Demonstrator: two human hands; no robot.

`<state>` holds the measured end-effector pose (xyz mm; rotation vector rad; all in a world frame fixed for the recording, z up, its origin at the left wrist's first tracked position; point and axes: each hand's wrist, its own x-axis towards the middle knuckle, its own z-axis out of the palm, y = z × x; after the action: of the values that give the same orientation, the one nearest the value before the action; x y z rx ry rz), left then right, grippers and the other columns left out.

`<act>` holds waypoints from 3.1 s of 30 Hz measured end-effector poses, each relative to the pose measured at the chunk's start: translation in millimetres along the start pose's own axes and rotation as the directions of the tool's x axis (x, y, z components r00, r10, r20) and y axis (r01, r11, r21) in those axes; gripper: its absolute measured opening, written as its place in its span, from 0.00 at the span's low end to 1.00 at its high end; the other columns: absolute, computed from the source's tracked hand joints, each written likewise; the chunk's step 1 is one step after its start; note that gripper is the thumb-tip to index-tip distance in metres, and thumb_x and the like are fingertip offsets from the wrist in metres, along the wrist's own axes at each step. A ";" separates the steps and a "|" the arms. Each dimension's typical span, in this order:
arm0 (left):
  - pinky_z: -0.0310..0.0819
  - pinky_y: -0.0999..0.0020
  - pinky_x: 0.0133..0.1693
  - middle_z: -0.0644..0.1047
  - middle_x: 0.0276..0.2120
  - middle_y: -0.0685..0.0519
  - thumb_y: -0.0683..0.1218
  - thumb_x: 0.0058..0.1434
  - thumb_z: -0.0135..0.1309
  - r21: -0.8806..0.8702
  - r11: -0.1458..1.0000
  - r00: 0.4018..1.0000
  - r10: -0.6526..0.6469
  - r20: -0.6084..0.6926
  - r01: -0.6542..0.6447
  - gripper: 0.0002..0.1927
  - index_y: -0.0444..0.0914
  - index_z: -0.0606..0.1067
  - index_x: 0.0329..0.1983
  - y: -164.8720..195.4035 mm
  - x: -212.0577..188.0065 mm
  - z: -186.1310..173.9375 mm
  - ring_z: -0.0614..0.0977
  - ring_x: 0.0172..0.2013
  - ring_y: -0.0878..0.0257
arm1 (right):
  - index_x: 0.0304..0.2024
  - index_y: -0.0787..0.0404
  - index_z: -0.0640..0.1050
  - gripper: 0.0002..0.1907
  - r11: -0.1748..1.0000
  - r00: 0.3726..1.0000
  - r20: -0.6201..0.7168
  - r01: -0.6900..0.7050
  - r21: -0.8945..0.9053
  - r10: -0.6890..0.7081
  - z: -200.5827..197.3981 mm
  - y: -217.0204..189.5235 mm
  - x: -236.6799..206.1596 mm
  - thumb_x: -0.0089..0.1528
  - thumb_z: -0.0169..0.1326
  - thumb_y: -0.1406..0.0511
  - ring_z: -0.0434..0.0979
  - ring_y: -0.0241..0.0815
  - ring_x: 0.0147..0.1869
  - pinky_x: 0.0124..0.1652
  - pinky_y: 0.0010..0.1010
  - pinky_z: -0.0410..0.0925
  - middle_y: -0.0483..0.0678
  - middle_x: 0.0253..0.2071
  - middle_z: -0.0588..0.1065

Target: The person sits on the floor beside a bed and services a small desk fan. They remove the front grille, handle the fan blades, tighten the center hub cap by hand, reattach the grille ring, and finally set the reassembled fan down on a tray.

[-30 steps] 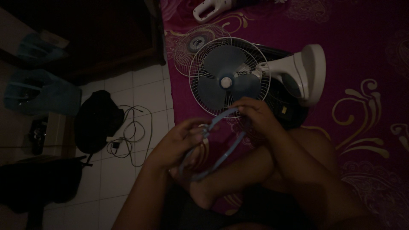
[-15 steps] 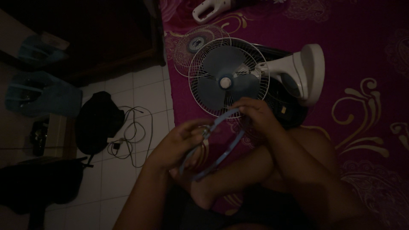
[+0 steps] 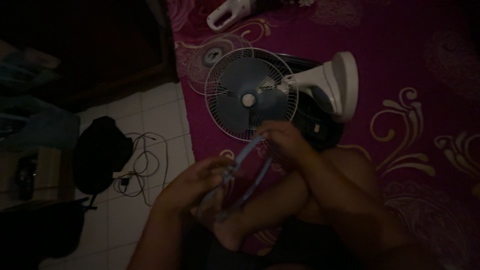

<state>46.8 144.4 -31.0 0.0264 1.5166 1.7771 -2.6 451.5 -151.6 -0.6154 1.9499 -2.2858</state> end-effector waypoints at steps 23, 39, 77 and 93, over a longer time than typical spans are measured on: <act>0.71 0.71 0.24 0.76 0.36 0.40 0.43 0.70 0.51 0.016 0.996 0.995 0.083 0.052 -0.084 0.25 0.33 0.65 0.69 6.4 -15.0 6.1 0.79 0.24 0.62 | 0.44 0.66 0.83 0.12 0.986 0.998 0.011 -0.052 -0.158 0.054 5.8 -17.6 3.3 0.64 0.49 0.71 0.75 0.38 0.40 0.41 0.30 0.68 0.48 0.38 0.75; 0.83 0.61 0.30 0.79 0.40 0.43 0.40 0.63 0.55 -0.180 0.917 0.929 0.328 -0.170 -0.356 0.21 0.33 0.66 0.58 0.7 -48.2 7.2 0.84 0.30 0.56 | 0.42 0.66 0.84 0.23 0.137 0.684 -0.639 -0.713 -0.688 0.352 -79.7 22.4 -4.4 0.64 0.53 0.53 0.80 0.65 0.48 0.49 0.50 0.72 0.67 0.45 0.79; 0.81 0.56 0.59 0.80 0.53 0.40 0.33 0.65 0.53 -0.177 0.284 0.332 0.729 -0.599 -0.942 0.17 0.36 0.67 0.56 47.9 -80.8 2.4 0.83 0.53 0.55 | 0.56 0.62 0.77 0.19 0.497 0.878 -0.476 -0.389 -0.776 -0.057 42.5 -183.6 -58.3 0.62 0.57 0.65 0.81 0.48 0.50 0.48 0.37 0.73 0.56 0.48 0.79; 0.79 0.50 0.60 0.79 0.53 0.40 0.29 0.64 0.58 -0.216 0.145 0.250 0.745 -0.618 -0.966 0.20 0.39 0.69 0.54 46.2 -71.9 34.0 0.81 0.57 0.48 | 0.53 0.67 0.76 0.21 0.461 0.811 0.279 0.536 -0.707 -0.514 185.3 -260.6 -0.9 0.58 0.64 0.73 0.78 0.43 0.36 0.35 0.32 0.69 0.50 0.39 0.76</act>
<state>88.3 133.2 50.3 0.4055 1.1034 3.4067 114.3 328.7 119.5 -1.5036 3.0423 -1.4571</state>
